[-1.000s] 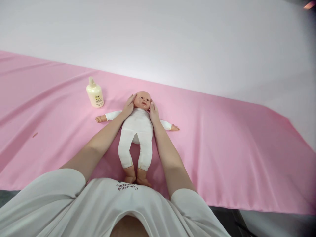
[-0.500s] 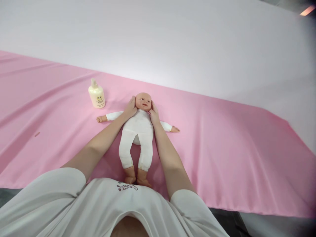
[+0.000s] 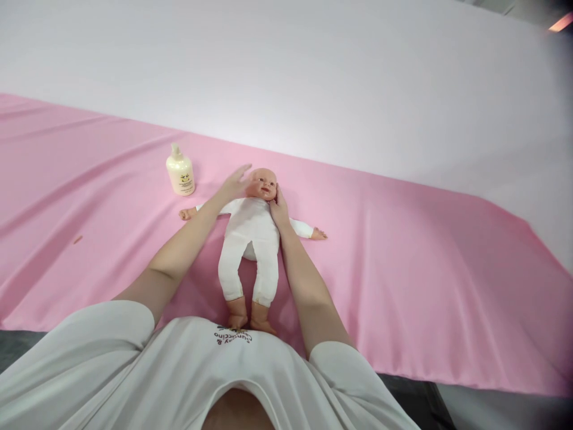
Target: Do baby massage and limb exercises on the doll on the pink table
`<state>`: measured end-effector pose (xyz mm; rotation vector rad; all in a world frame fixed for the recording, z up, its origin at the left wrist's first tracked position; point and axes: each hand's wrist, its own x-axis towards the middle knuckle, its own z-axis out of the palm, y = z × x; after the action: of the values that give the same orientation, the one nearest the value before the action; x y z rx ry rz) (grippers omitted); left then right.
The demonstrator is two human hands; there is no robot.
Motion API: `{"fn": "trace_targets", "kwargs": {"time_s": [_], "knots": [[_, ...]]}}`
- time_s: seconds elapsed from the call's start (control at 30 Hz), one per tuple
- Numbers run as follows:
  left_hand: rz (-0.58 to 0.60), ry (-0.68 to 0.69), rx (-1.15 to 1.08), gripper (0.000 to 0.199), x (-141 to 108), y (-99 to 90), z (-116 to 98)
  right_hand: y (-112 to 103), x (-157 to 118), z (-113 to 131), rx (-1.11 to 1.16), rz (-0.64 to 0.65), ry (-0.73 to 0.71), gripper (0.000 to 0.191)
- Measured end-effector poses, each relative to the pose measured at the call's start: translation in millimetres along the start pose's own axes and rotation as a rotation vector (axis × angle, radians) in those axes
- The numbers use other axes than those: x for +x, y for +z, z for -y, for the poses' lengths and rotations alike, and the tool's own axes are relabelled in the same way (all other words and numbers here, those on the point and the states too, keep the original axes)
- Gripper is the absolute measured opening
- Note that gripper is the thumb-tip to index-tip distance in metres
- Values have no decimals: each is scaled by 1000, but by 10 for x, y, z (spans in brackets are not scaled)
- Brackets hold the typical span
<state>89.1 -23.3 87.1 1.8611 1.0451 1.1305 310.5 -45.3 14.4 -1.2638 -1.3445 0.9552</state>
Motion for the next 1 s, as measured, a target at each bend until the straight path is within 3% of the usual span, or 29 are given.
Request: {"fn": "trace_targets", "kwargs": {"time_s": [0.03,0.13,0.23,0.37,0.47,1.0], "knots": [[-27,-19,-56,57,14,-151,-87,4,-8,21,16,-9,5,90],[-182,-152,-607,45,-2,-644,-358,9,-29,79,47,-38,7,81],[-369,-183,-976,27,-85,-1101,-569,14,-66,136,59,-53,17,79],[-569,-152,-1245,33,-190,-1465,-663,18,-141,215,74,-24,8,81],[-597,-147,-1291,37,-222,-1525,-666,16,-192,279,53,-13,-7,79],[-581,-180,-1331,29,-231,-1457,-546,17,-258,437,-37,-48,-12,73]]}}
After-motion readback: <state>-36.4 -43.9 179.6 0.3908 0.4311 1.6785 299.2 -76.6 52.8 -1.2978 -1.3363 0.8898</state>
